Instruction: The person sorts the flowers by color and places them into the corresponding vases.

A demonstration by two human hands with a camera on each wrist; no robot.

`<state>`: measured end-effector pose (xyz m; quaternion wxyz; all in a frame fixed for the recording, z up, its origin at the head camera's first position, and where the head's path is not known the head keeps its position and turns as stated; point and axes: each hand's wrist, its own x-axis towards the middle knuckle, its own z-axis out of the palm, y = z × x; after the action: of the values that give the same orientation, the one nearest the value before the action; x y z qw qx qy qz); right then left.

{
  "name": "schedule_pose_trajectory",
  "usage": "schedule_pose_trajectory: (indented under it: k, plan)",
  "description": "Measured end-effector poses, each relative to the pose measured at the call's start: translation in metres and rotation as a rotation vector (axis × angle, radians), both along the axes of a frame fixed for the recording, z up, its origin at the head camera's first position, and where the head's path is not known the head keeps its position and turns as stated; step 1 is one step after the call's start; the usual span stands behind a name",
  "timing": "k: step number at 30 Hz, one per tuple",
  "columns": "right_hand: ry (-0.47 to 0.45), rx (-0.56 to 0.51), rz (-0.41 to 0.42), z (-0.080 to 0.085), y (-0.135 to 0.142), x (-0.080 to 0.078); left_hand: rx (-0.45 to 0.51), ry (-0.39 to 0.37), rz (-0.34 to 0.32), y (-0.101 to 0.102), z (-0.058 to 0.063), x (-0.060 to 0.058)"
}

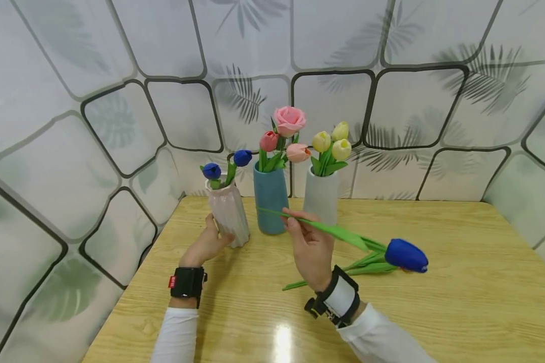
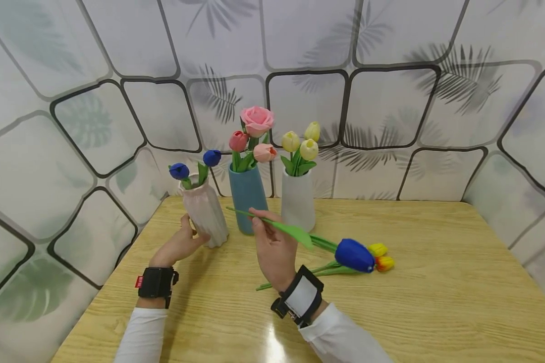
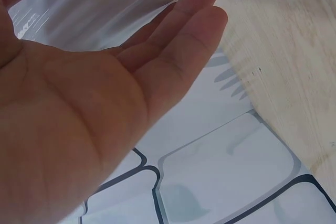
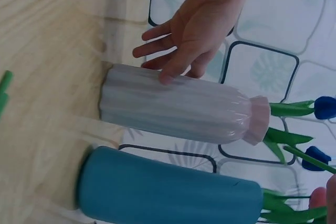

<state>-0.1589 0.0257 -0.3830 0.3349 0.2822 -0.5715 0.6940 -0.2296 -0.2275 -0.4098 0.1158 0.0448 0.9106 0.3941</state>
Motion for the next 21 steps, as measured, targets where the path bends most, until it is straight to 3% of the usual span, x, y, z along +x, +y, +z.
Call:
schedule_pose_trajectory:
  k: [9,15,21]
  plan:
    - [0.027,0.072,0.025,0.025,-0.026,-0.010,0.001,0.000,0.004,-0.001,0.000,0.001]
    - [-0.091,0.169,0.068,0.042,-0.039,-0.019,-0.007,0.010,0.001,-0.003,0.000,0.001]
    - [-0.187,0.336,0.024,0.047,-0.049,-0.038,0.004,0.024,0.000,-0.002,-0.001,0.001]
